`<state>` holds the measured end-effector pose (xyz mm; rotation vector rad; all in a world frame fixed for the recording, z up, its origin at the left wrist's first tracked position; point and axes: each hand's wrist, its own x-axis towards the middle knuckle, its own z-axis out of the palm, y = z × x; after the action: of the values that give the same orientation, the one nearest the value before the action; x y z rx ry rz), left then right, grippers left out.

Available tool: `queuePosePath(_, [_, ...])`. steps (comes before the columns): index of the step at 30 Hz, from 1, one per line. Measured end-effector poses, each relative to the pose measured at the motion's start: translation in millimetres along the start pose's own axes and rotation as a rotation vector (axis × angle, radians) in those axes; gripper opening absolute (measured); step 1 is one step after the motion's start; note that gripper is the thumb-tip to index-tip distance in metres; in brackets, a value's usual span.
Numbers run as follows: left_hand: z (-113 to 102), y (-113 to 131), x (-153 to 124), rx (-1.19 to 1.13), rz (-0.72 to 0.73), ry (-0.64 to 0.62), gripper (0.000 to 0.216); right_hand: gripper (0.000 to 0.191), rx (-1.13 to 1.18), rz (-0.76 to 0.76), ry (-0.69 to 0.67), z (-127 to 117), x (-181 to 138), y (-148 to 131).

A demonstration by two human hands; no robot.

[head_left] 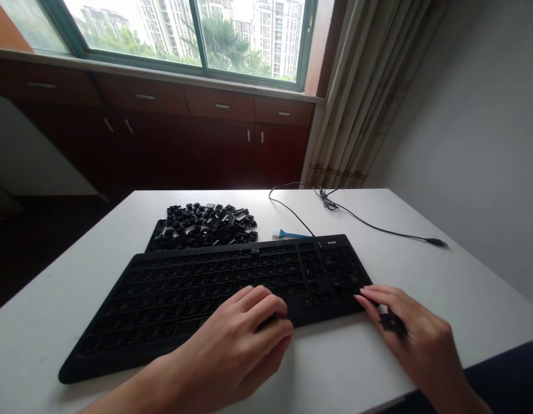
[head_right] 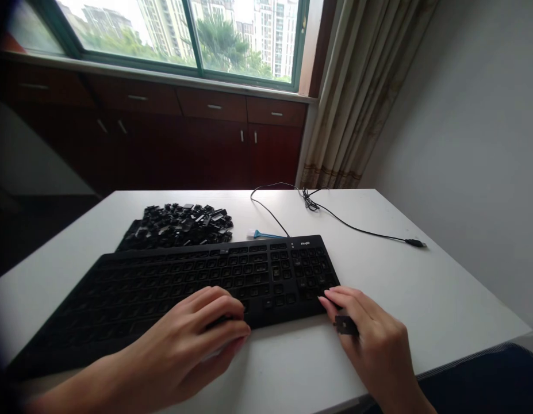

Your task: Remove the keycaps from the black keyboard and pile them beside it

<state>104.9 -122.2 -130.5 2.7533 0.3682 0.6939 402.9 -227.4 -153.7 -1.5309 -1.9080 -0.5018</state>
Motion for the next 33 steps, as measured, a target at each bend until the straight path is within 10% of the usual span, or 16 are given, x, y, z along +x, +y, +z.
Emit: queuePosePath(33, [1, -2, 1, -0.007, 0.011, 0.005, 0.020, 0.018, 0.045, 0.143, -0.058, -2, -1, -9])
